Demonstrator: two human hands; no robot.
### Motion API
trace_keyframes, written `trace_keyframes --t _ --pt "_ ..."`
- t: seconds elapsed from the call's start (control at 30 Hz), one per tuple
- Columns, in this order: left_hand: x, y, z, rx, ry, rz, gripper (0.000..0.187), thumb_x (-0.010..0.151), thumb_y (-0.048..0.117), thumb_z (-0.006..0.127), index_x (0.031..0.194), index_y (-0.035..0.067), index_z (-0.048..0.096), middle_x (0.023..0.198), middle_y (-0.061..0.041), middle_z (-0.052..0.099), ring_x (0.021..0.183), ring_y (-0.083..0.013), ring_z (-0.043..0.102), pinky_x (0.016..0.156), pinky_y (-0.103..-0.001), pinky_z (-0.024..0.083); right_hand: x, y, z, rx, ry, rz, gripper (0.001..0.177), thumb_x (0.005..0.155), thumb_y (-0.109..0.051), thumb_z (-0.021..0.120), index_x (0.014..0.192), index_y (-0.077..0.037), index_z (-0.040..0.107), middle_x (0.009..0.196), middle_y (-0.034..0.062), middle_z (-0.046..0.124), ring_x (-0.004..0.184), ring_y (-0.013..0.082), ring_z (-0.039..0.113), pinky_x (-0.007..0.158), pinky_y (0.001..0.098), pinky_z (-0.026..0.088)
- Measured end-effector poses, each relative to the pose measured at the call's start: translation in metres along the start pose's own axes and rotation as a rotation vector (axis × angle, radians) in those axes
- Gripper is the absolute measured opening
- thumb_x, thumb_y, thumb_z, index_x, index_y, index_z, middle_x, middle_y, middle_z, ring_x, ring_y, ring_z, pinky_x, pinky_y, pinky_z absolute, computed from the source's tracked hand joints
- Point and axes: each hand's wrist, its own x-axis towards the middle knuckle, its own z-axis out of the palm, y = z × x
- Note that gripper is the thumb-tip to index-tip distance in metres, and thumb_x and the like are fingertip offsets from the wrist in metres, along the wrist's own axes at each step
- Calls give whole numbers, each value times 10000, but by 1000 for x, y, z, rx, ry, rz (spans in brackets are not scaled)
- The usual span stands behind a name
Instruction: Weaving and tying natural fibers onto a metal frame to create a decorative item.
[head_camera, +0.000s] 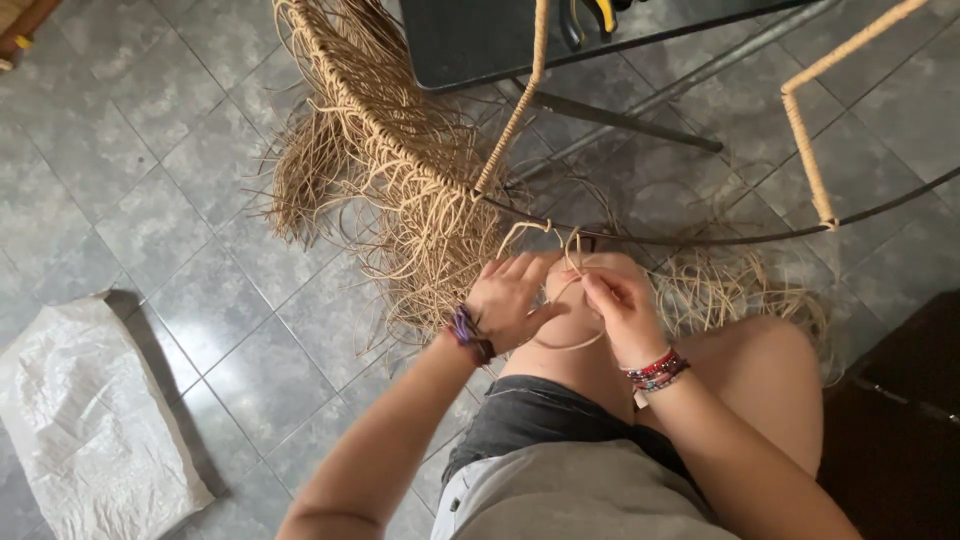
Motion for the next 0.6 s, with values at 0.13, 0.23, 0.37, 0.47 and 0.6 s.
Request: trace_keyframes --t 0.13,0.23,0.37,0.47,0.6 --pt "17 21 -15 -53 659 290 352 999 497 553 1114 176 639 941 6 598 1014 -235 658 875 -381 501 -6 64 7 384 -56 -3 213 1071 -214 564 974 -74 691 629 -110 316 550 -25 349 480 123 316" --pt "40 27 -28 -86 857 359 336 1046 468 510 963 182 664 970 10 639 1126 -257 646 996 -444 472 -10 39 15 500 -31 -24 210 1085 -244 515 1151 -67 607 665 -127 276 544 -44 313 450 109 291" --pt "65 18 -27 -148 944 277 291 1038 419 547 867 206 648 842 57 619 798 -180 677 826 -348 548 -10 40 18 576 29 -13 190 1102 -245 470 1273 -168 444 651 -74 263 497 11 293 399 142 253" --pt "80 17 -24 -111 938 207 233 1034 380 543 874 229 619 700 73 527 587 -190 650 660 -319 561 -7 48 14 565 -12 -2 114 1101 -177 427 1214 -165 438 630 -63 219 441 37 279 354 153 263" --pt "94 25 -48 -96 876 -77 145 1042 382 531 967 308 630 751 60 583 554 -243 671 572 -360 570 -15 81 17 503 22 4 65 1107 -157 432 1171 -147 429 631 -78 245 451 -1 285 380 128 285"
